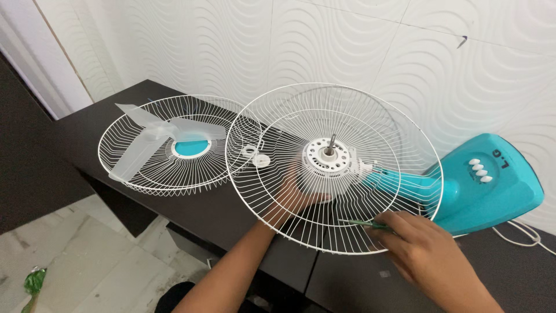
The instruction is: The person assembles a table fan by attaching the motor housing, installing the front grille, mounting the fan blade, and securing the rear grille with a screwdriver. The fan is placed on a dark table against a white tiled wall.
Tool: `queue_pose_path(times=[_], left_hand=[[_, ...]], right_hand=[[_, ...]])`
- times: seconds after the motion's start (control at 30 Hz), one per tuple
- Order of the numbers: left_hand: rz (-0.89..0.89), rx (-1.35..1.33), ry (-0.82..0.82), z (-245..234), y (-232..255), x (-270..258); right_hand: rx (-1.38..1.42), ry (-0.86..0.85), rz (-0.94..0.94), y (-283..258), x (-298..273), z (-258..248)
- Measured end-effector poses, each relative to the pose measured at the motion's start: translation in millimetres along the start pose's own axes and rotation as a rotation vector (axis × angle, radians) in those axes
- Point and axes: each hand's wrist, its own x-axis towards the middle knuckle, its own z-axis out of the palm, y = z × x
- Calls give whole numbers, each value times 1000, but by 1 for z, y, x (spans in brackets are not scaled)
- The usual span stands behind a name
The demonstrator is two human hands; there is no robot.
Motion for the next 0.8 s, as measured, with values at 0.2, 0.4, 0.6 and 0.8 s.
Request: queue_pose_path(times=[0.2, 0.4, 0.6, 0.8], left_hand=[[1, 5, -1, -1, -1, 1], [5, -14, 25, -3, 4, 6], [50, -41, 44, 4, 15, 28], [41, -14, 66, -6, 13, 16]], right_hand=[[20, -44, -33, 2, 4, -5], [49, -82, -77, 4, 3, -2], [17, -122, -59, 9, 4, -6], [62, -137, -28, 8, 11, -17]])
